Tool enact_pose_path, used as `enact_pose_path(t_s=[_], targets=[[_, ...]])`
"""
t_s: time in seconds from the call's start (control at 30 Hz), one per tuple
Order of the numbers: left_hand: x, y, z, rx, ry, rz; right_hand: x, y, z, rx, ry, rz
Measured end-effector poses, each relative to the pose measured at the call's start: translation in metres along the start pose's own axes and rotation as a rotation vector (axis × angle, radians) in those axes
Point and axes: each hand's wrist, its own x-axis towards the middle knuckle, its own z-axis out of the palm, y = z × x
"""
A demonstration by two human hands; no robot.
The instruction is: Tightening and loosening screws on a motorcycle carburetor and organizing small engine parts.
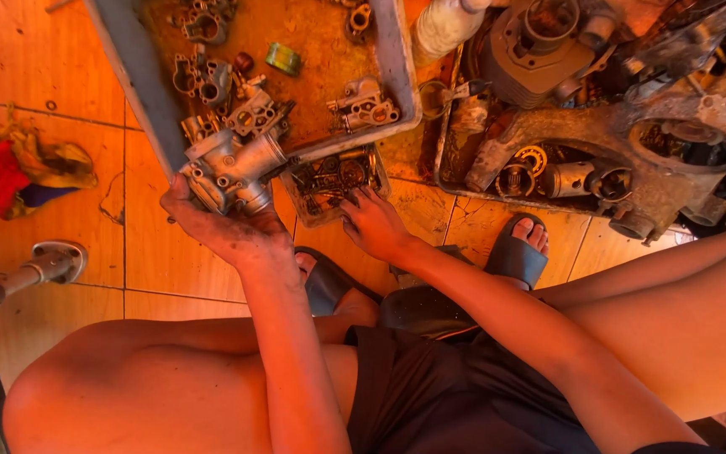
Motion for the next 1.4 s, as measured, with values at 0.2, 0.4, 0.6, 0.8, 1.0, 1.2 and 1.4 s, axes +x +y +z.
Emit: enact_pose_path(t_s=[0.2,0.4,0.6,0.8,1.0,1.2,1.4], targets=[[0.034,-0.027,-0.02,0.098,-0.145,0.038,-0.008,0.006,0.026,0.313,0.297,-0.008],[0.001,-0.032,0.006,0.428,0.016,-0.165,0.022,-0.007,-0.036,0.602,0.548,-0.095],[-0.019,-0.042,0.029,0.551,-0.025,-0.221,0.049,-0.027,-0.133,0.364,0.294,-0.221],[-0.021,-0.046,0.068,0.595,-0.278,-0.219,0.105,-0.002,-0.157,-0.147,0.003,-0.094],[0.117,-0.129,0.067,0.963,-0.483,-0.093,0.173,0.066,-0.157,-0.407,-0.068,-0.088],[0.148,-0.151,0.07,1.196,-0.503,-0.05,0.206,0.126,-0.103,-0.284,-0.083,-0.114],[0.155,-0.166,0.075,1.097,-0.565,0.067,0.205,0.086,-0.145,-0.26,-0.194,0.08]])
